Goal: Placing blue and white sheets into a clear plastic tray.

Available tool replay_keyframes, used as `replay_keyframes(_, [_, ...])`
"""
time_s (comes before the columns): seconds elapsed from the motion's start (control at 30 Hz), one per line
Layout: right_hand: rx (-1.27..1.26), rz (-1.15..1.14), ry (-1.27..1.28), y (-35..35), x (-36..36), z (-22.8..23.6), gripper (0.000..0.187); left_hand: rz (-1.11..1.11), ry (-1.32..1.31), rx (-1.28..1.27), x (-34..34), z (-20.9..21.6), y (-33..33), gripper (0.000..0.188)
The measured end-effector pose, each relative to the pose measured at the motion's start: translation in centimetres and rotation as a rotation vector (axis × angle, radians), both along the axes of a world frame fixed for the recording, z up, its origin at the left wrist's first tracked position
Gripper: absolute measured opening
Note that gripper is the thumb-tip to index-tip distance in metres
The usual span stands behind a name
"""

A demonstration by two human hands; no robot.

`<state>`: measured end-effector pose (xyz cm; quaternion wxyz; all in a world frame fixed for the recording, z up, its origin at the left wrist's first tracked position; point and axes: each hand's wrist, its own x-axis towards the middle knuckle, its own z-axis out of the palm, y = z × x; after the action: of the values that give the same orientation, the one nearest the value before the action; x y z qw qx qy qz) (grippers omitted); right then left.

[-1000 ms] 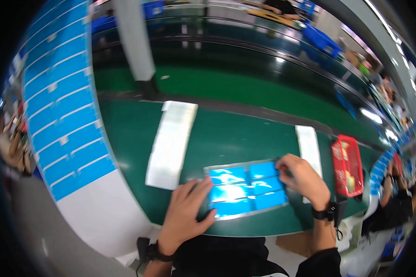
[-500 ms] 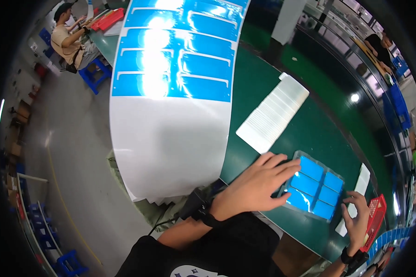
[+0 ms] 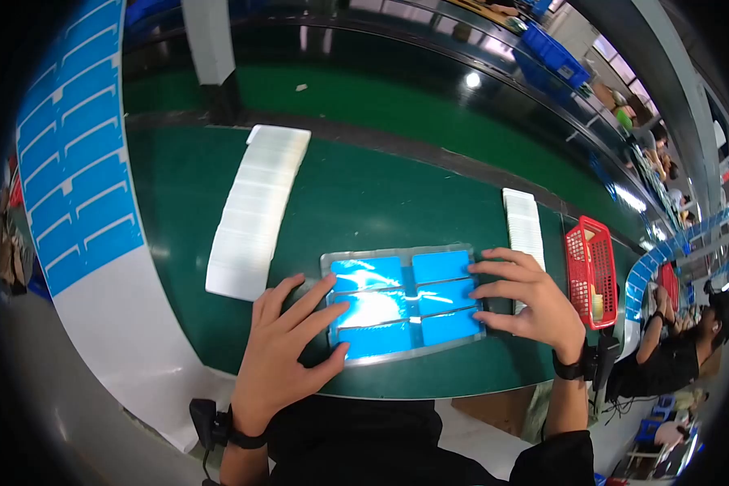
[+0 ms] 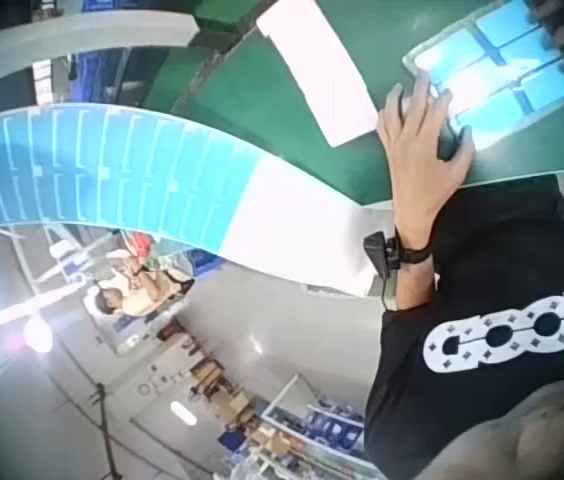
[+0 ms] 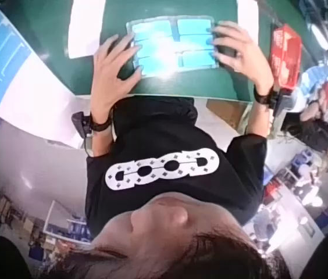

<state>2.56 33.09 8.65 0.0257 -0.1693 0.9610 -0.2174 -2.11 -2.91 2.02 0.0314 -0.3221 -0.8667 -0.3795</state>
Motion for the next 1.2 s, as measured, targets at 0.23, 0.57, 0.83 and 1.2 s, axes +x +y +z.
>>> replay_keyframes(0.23, [-0.01, 0.032, -0.039, 0.6, -1.9, -0.4, 0.029, -0.063, 0.02, -0.121, -2.4, 0.7, 1.4, 0.038])
replay_keyframes(0.57, [0.003, 0.197, 0.015, -3.6, -3.6, -1.6, 0.028, -0.112, 0.013, -0.178, -2.4, 0.7, 5.7, 0.035])
replay_keyframes(0.83, [-0.112, -0.37, -0.018, -2.0, 0.3, 0.5, 0.026, 0.148, -0.118, 0.171, 0.6, 0.0, 2.4, 0.046])
replay_keyframes(1.2, [-0.191, -0.359, -0.425, -0.9, 0.0, 0.8, 0.032, 0.048, -0.074, 0.101, -0.4, -1.0, 1.7, 0.066])
